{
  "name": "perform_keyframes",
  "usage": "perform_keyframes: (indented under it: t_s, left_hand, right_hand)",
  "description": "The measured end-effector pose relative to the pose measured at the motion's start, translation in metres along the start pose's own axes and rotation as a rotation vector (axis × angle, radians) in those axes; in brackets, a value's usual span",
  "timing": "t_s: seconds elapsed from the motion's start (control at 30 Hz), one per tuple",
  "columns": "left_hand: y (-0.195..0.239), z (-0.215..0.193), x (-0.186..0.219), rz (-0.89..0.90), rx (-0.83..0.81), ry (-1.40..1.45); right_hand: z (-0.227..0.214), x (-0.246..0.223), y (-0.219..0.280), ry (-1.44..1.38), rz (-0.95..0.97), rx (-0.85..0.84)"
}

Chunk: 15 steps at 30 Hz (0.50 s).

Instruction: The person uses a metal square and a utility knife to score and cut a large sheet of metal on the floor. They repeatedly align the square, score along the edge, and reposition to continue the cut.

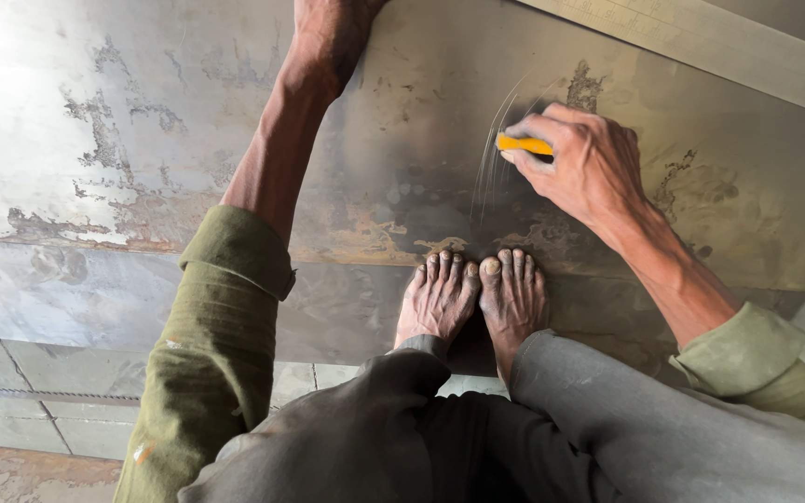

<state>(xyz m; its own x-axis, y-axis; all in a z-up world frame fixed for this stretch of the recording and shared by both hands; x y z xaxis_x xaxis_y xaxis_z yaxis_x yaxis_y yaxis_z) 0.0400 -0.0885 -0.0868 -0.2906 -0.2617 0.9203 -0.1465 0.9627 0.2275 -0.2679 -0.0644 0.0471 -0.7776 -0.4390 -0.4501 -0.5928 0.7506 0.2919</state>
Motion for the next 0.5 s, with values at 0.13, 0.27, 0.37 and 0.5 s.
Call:
perform_keyframes:
  t_s: [0.13, 0.27, 0.37, 0.5]
  left_hand:
    - [0.001, -0.001, -0.002, -0.01, 0.004, 0.204]
    - [0.003, -0.002, -0.005, -0.036, -0.011, 0.172]
    - [-0.002, -0.001, -0.001, -0.028, -0.028, 0.047]
    - [-0.009, -0.005, 0.024, 0.412, -0.002, 0.114]
  right_hand:
    - [0.002, -0.003, -0.003, -0.015, -0.024, 0.044]
    - [0.005, 0.0, -0.004, 0.0, 0.063, -0.006]
    - [0.001, -0.006, -0.004, 0.037, -0.052, 0.079]
    - [-0.003, -0.012, -0.005, -0.047, 0.075, -0.064]
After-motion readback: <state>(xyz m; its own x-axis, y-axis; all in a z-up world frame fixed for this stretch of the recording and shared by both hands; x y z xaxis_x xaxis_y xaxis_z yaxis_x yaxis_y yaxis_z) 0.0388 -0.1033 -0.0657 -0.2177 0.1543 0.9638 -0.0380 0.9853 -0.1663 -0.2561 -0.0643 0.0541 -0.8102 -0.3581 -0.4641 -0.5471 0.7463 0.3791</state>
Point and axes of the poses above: each hand's wrist, its own y-axis away from the middle knuckle, its own z-axis out of the palm, x = y × z, the point moved 3 cm from there along -y, towards the middle knuckle, and after that the axes turned 3 degrees about z, right-handed, at the moved point
